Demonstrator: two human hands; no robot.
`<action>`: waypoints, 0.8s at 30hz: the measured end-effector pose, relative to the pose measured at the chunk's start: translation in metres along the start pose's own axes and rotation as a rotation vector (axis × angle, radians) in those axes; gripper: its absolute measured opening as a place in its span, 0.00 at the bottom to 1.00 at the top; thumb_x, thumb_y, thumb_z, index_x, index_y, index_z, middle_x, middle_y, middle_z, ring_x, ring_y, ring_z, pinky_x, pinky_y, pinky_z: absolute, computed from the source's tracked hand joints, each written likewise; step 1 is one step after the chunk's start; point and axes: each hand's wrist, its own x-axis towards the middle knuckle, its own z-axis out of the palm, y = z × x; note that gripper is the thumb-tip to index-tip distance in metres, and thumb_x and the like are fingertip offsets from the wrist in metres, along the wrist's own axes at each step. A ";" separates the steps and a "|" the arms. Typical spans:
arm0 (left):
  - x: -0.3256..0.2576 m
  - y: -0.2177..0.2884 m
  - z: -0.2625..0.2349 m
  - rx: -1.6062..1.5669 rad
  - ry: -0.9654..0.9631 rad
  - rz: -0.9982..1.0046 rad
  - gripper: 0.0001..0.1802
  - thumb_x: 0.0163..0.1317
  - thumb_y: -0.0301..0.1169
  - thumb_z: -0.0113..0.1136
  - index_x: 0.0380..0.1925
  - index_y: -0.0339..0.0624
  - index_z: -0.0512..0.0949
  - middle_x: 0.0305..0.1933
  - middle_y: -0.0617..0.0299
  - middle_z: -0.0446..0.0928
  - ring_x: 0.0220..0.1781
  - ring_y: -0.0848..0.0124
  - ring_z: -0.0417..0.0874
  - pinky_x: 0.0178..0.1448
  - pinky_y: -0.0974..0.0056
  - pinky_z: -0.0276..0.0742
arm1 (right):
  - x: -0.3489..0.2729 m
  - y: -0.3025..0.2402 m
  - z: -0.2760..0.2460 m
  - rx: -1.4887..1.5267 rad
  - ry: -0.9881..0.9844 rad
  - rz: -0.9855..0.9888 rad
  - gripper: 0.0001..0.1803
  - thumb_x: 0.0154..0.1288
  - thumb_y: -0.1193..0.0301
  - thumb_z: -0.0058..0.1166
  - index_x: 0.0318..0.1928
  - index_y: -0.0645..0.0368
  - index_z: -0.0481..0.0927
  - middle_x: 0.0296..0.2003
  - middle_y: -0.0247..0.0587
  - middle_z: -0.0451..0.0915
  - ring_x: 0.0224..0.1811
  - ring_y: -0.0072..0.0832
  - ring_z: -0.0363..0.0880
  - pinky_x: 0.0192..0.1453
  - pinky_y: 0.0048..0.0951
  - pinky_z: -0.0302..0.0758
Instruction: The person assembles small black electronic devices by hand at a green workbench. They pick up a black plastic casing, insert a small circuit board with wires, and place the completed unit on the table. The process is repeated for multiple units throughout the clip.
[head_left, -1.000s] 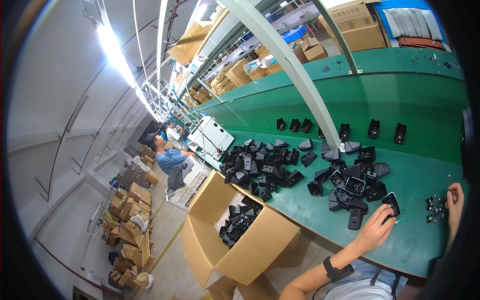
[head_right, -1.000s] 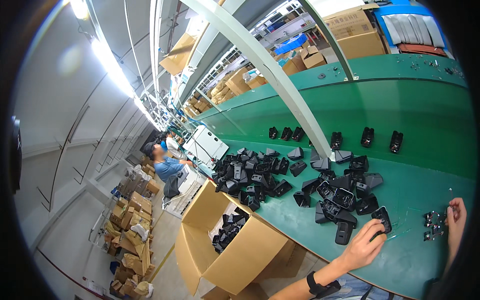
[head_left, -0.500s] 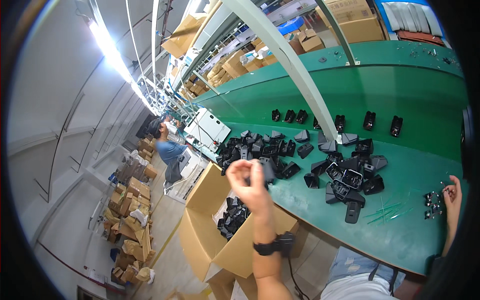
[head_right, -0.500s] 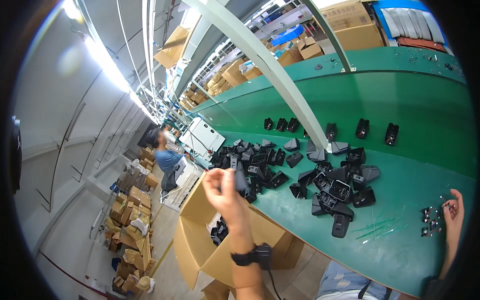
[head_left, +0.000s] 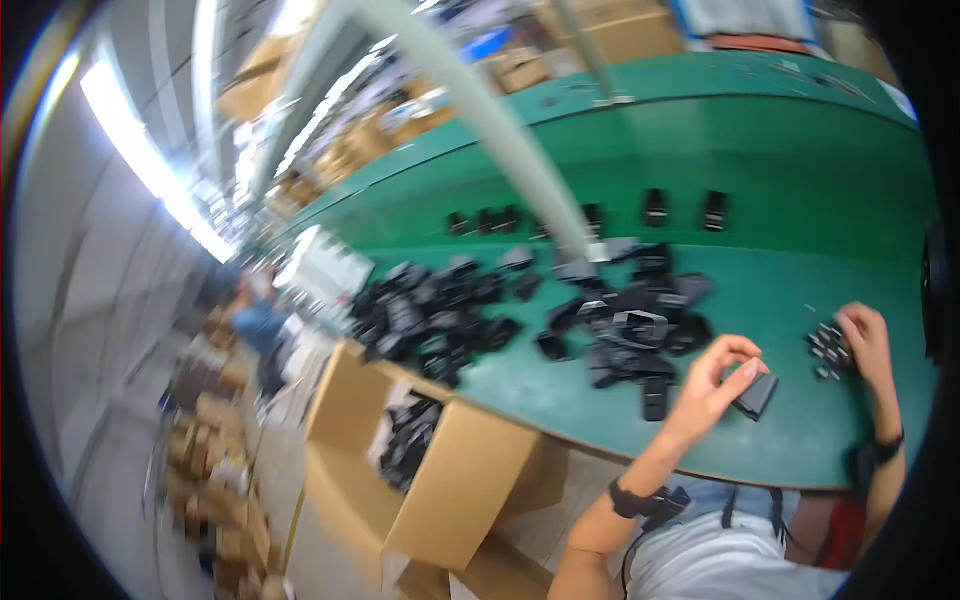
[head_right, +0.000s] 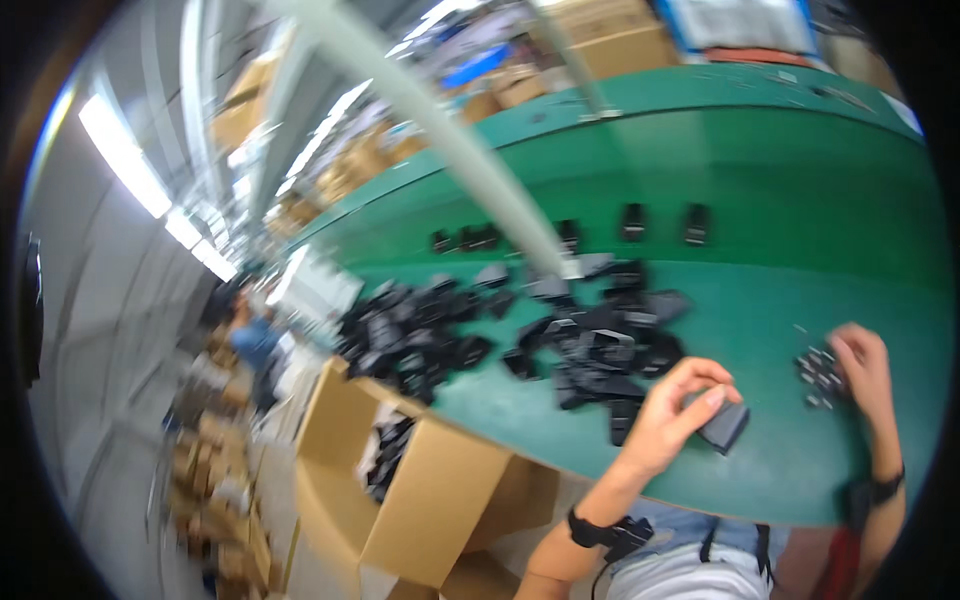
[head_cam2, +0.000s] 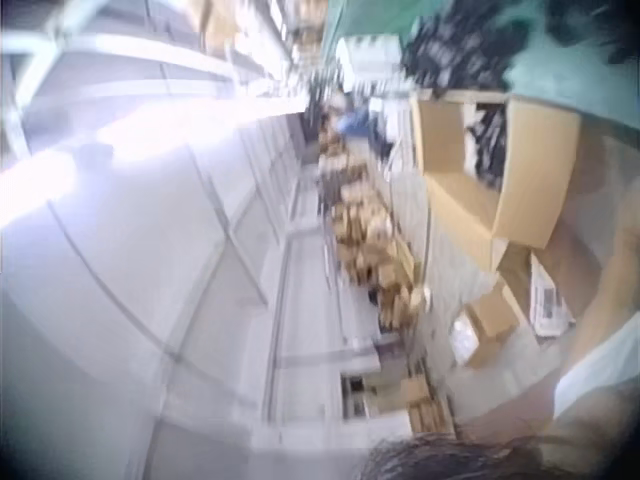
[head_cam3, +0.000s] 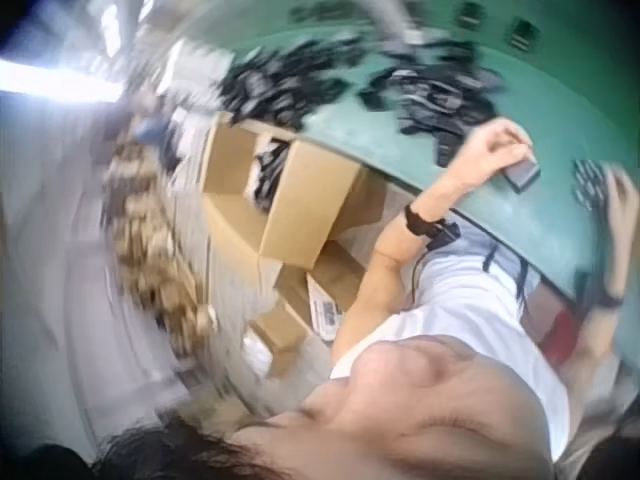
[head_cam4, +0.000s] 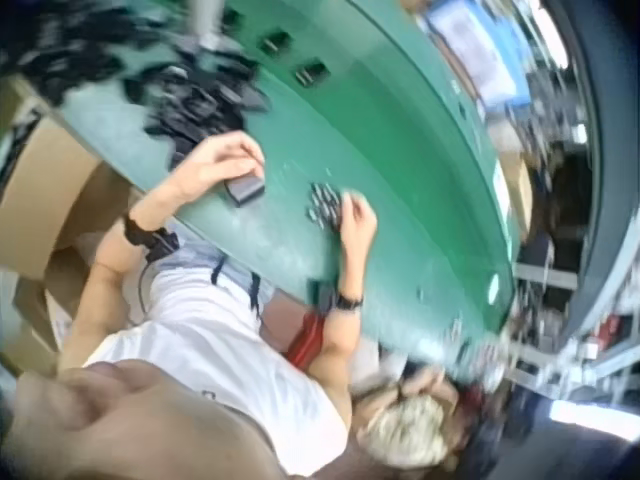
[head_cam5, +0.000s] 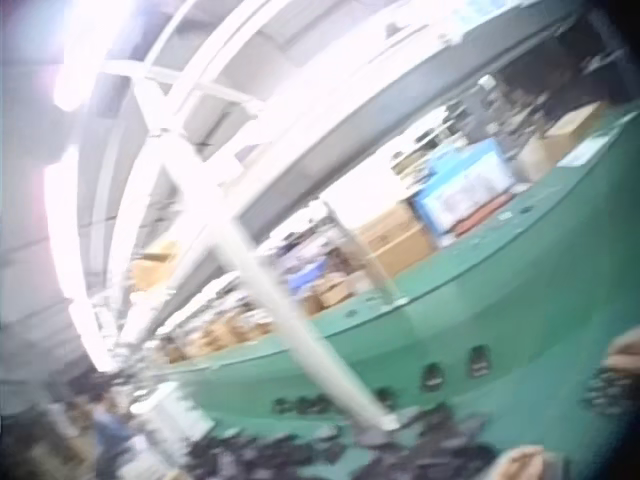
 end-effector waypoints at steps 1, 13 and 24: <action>0.009 -0.004 0.004 -0.077 -0.054 -0.010 0.18 0.66 0.28 0.63 0.53 0.39 0.72 0.49 0.58 0.79 0.53 0.74 0.78 0.55 0.68 0.75 | 0.000 -0.024 -0.001 -0.025 0.001 -0.102 0.08 0.70 0.70 0.56 0.38 0.62 0.80 0.24 0.26 0.73 0.23 0.13 0.68 0.26 0.19 0.65; 0.075 -0.042 0.051 -0.153 -0.433 -0.316 0.18 0.72 0.40 0.54 0.44 0.33 0.78 0.31 0.59 0.80 0.36 0.73 0.80 0.45 0.68 0.75 | -0.004 -0.087 0.050 0.335 0.128 -0.285 0.10 0.72 0.68 0.56 0.40 0.64 0.80 0.20 0.25 0.74 0.20 0.10 0.68 0.24 0.18 0.66; 0.063 -0.052 0.046 -0.275 -0.295 -0.232 0.20 0.76 0.39 0.45 0.45 0.30 0.76 0.30 0.53 0.78 0.31 0.65 0.81 0.38 0.63 0.79 | -0.012 -0.071 0.053 0.434 -0.112 -0.364 0.10 0.70 0.74 0.57 0.48 0.66 0.81 0.38 0.39 0.82 0.39 0.24 0.84 0.42 0.25 0.82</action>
